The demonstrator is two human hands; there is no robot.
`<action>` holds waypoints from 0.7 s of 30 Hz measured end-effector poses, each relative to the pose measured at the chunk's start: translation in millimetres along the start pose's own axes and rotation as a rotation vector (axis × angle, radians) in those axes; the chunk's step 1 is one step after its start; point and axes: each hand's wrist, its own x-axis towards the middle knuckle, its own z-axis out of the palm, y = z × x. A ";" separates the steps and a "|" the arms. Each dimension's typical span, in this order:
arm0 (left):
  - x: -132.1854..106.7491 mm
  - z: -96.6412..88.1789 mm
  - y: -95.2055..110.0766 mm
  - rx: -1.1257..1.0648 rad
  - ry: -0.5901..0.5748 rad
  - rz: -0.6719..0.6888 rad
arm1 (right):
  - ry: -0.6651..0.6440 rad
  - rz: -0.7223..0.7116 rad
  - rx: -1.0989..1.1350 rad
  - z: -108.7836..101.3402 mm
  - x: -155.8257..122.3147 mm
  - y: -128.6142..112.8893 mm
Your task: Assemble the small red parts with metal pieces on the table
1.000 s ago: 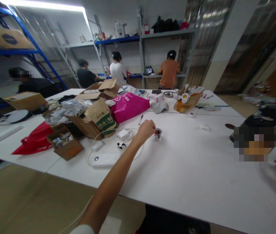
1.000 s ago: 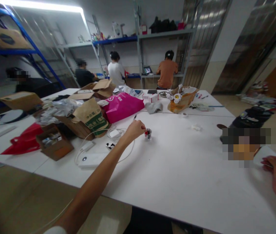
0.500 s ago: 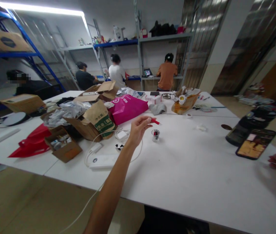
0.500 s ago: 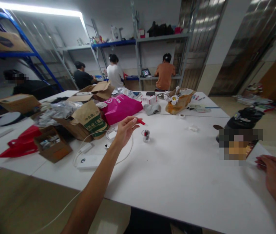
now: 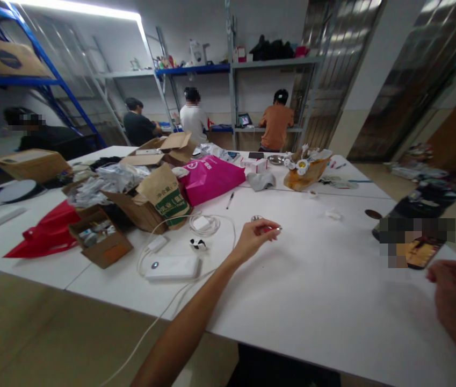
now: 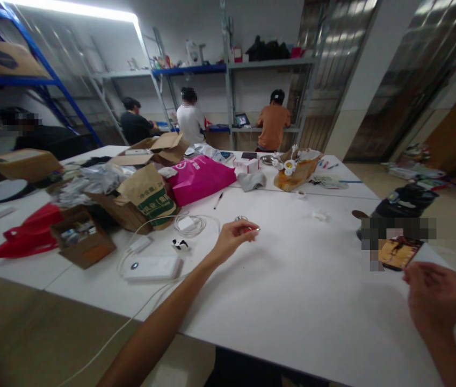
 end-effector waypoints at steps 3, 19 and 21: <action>-10.5 18.6 -15.9 0.150 -0.064 0.094 | -0.366 0.050 0.091 41.3 -50.9 -32.8; -18.4 14.2 -47.5 0.448 -0.189 0.042 | -1.356 -0.145 0.151 168.5 -144.9 -101.6; -18.0 14.7 -46.5 0.592 -0.195 0.075 | -1.379 -0.128 0.173 166.7 -143.7 -100.5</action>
